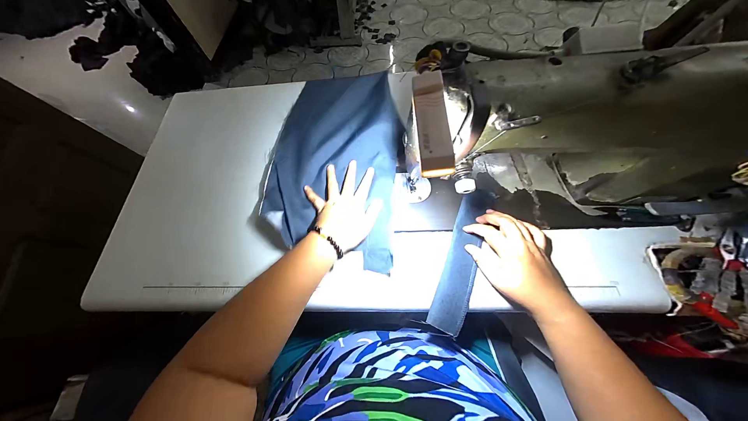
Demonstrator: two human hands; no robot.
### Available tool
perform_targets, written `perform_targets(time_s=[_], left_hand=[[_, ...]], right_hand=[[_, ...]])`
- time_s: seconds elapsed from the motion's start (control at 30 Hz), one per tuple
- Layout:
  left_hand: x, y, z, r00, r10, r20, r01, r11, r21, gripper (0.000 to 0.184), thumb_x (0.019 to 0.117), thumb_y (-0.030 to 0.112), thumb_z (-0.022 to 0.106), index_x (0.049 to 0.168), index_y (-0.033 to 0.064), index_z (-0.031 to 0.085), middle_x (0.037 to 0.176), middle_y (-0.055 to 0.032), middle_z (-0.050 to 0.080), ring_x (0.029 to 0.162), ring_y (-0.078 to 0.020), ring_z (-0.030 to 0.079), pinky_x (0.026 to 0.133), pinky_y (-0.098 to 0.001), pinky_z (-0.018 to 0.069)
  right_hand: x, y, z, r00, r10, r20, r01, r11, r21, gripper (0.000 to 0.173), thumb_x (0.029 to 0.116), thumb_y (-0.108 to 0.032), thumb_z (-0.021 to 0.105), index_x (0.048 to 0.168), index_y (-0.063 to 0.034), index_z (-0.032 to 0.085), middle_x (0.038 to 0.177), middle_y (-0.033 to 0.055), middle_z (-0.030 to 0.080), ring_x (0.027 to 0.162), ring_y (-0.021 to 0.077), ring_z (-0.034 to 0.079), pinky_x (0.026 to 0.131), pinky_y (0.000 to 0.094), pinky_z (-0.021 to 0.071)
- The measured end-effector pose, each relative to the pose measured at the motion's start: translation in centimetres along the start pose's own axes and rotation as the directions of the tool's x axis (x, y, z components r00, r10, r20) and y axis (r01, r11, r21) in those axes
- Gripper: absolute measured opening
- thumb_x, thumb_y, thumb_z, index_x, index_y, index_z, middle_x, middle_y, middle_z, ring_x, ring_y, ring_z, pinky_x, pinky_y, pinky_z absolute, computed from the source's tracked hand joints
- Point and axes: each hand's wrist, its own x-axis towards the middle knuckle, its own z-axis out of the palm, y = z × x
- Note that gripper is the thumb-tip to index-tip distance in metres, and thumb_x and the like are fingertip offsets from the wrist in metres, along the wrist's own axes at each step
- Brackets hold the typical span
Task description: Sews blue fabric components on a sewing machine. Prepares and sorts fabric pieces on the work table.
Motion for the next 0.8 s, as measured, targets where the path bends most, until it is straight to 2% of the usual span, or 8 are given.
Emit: perform_targets(time_s=[0.13, 0.37, 0.43, 0.47, 0.5, 0.57, 0.7, 0.8], left_hand=[[-6.1, 1.7, 0.7, 0.982, -0.085, 0.171, 0.085, 0.996, 0.002, 0.08, 0.0996, 0.074, 0.029, 0.166, 0.0381, 0.002, 0.174, -0.0082, -0.011, 0.153, -0.0547, -0.013, 0.099, -0.0925, 0.0056], [-11.0, 1.9, 0.6, 0.959, 0.024, 0.282, -0.024, 1.0, -0.003, 0.07, 0.101, 0.072, 0.023, 0.164, 0.0464, 0.004, 0.174, 0.0054, -0.008, 0.157, -0.0441, -0.014, 0.1, -0.0914, -0.0004], [-12.3, 2.1, -0.9, 0.949, 0.059, 0.309, -0.062, 0.998, -0.001, 0.067, 0.1031, 0.066, 0.031, 0.164, 0.0407, 0.018, 0.174, -0.0023, 0.011, 0.157, -0.0468, 0.006, 0.104, -0.0889, 0.0088], [-12.4, 1.8, -1.3, 0.971, 0.105, 0.217, -0.104, 0.994, -0.017, 0.058, 0.1049, 0.058, 0.037, 0.159, 0.0361, 0.039, 0.165, -0.007, 0.036, 0.15, -0.0455, 0.031, 0.105, -0.0844, 0.0203], [-11.9, 1.2, -1.5, 0.984, 0.173, 0.044, -0.171, 0.984, -0.044, 0.046, 0.105, 0.047, 0.044, 0.141, 0.0278, 0.063, 0.138, -0.0106, 0.063, 0.128, -0.0406, 0.057, 0.098, -0.0759, 0.0374], [-8.6, 0.1, -2.7, 0.952, 0.239, -0.194, -0.265, 0.956, -0.122, 0.032, 0.1059, 0.028, 0.049, 0.112, 0.0115, 0.076, 0.103, -0.0136, 0.073, 0.101, -0.0334, 0.07, 0.085, -0.0632, 0.0511], [1.0, -1.3, -4.1, 0.943, 0.092, -0.32, -0.176, 0.954, -0.244, 0.048, 0.1085, 0.022, 0.045, 0.153, 0.0062, 0.045, 0.145, -0.0248, 0.053, 0.133, -0.0381, 0.054, 0.11, -0.0531, 0.0441], [5.1, -1.2, -3.7, 0.988, -0.091, -0.124, 0.073, 0.987, -0.144, 0.068, 0.1088, 0.043, 0.045, 0.166, 0.0316, 0.011, 0.152, -0.0286, 0.042, 0.127, -0.0488, 0.055, 0.098, -0.0695, 0.0439]], right_hand=[[0.0, 0.1, 0.1, 1.0, 0.005, 0.018, -0.005, 1.0, -0.022, 0.046, 0.1006, -0.046, 0.045, 0.123, -0.0172, 0.073, 0.142, 0.0143, 0.061, 0.139, 0.0352, 0.051, 0.112, 0.0642, 0.0326], [-0.6, -1.4, -1.0, 0.997, 0.035, 0.065, -0.039, 0.997, 0.067, 0.039, 0.1019, -0.031, 0.056, 0.135, -0.0129, 0.068, 0.148, 0.0114, 0.058, 0.145, 0.0327, 0.046, 0.119, 0.0632, 0.0269], [-1.0, -2.1, -1.2, 0.992, -0.051, 0.115, 0.034, 0.99, 0.139, 0.038, 0.0996, -0.033, 0.057, 0.133, -0.022, 0.071, 0.149, 0.0073, 0.058, 0.146, 0.0344, 0.044, 0.118, 0.0698, 0.0227], [-1.1, -2.3, -1.1, 0.985, -0.098, 0.142, 0.076, 0.985, 0.155, 0.038, 0.0998, -0.038, 0.056, 0.133, -0.0275, 0.071, 0.151, 0.0053, 0.057, 0.147, 0.0344, 0.042, 0.117, 0.0712, 0.021], [-0.9, -2.4, -0.9, 0.979, -0.129, 0.16, 0.104, 0.982, 0.157, 0.039, 0.1001, -0.043, 0.054, 0.134, -0.0317, 0.07, 0.152, 0.0045, 0.055, 0.148, 0.0343, 0.04, 0.117, 0.0724, 0.0196], [0.2, -2.2, -0.7, 0.977, -0.116, 0.179, 0.089, 0.984, 0.153, 0.043, 0.1005, -0.046, 0.053, 0.138, -0.0314, 0.067, 0.154, 0.0052, 0.053, 0.149, 0.033, 0.04, 0.117, 0.0717, 0.0203], [2.3, -3.1, -1.0, 0.973, 0.038, 0.226, -0.065, 0.991, 0.114, 0.048, 0.1023, -0.042, 0.056, 0.145, -0.0207, 0.061, 0.156, 0.0026, 0.051, 0.15, 0.0252, 0.038, 0.121, 0.0635, 0.0186], [2.3, -3.0, -0.9, 0.973, 0.038, 0.228, -0.057, 0.995, 0.076, 0.049, 0.1036, -0.044, 0.052, 0.146, -0.0211, 0.06, 0.157, 0.0013, 0.05, 0.15, 0.0229, 0.038, 0.121, 0.0612, 0.0193]])
